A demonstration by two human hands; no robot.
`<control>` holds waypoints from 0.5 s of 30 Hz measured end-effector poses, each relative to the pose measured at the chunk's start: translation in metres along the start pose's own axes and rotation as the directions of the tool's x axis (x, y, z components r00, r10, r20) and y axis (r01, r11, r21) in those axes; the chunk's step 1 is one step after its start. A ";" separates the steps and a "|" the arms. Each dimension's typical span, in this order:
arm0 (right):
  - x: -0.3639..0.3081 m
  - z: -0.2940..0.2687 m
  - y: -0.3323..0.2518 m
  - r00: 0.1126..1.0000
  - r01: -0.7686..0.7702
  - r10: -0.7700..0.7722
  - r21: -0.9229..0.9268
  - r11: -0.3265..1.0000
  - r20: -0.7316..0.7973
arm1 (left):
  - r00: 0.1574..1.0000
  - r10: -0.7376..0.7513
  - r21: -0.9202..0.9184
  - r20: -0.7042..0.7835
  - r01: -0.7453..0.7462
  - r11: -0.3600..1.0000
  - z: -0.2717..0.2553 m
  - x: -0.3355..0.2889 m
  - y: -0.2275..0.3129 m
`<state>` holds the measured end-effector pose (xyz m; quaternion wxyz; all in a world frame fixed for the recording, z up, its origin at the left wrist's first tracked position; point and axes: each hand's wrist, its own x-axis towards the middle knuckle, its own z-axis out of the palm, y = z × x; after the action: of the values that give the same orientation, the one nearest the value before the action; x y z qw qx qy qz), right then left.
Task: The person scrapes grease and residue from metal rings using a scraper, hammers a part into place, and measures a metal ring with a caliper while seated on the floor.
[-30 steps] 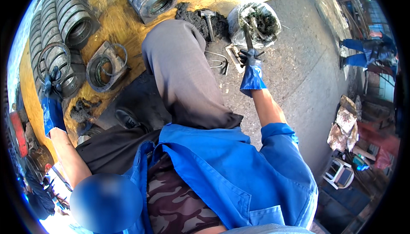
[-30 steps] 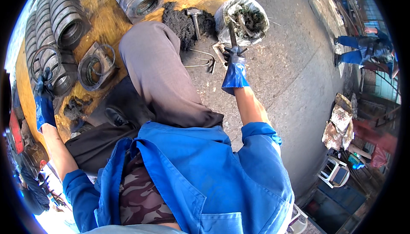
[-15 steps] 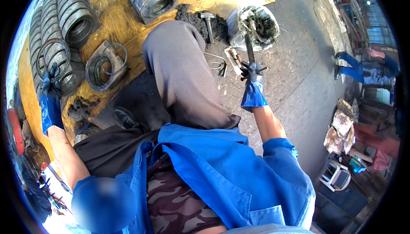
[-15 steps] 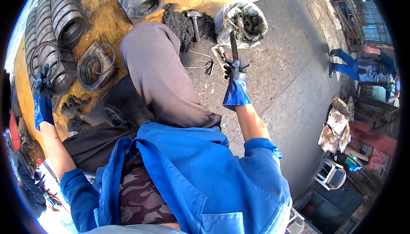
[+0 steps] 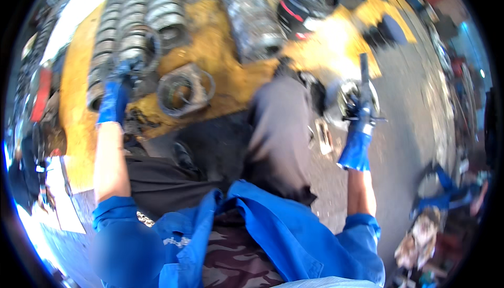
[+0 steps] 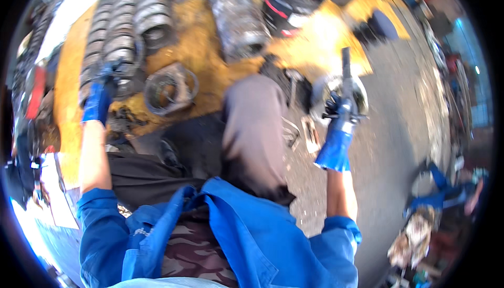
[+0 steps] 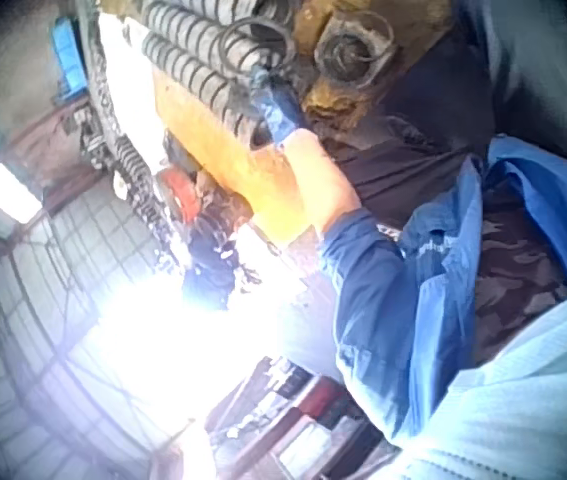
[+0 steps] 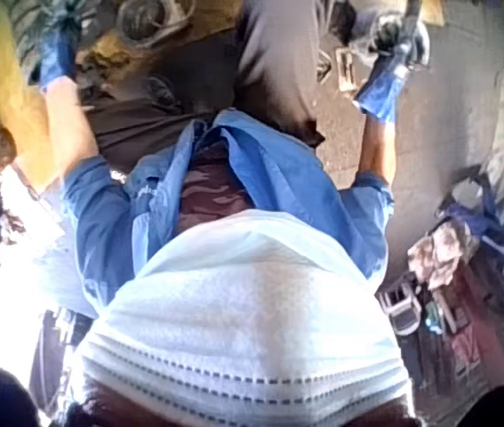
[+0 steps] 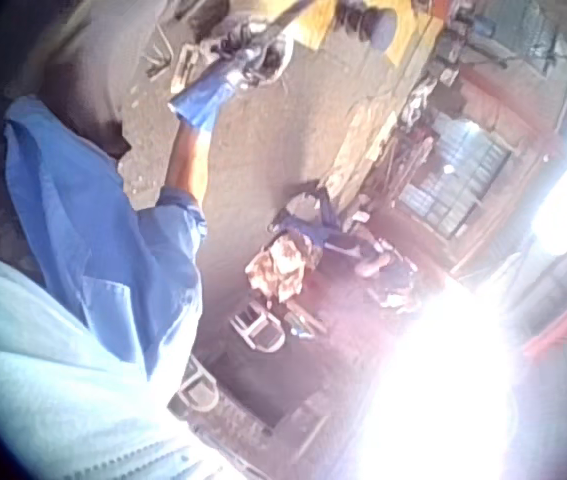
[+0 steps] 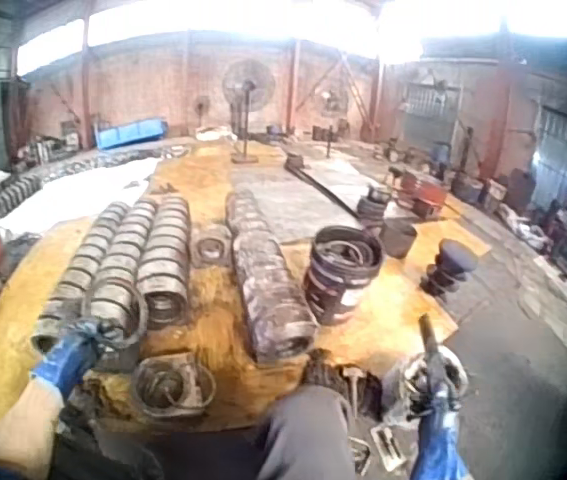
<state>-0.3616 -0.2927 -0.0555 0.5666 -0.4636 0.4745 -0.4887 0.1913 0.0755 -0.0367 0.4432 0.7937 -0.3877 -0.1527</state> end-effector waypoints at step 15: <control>-0.105 0.358 -0.029 0.552 -0.244 0.061 0.091 0.966 0.832 | 0.960 -0.276 -0.677 -0.049 0.172 0.716 0.019 -0.002 0.064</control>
<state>-0.0174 -0.1689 0.0245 0.8049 -0.5362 0.1440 -0.2096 0.1482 0.0457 0.0050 0.7023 0.6330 -0.1747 -0.2747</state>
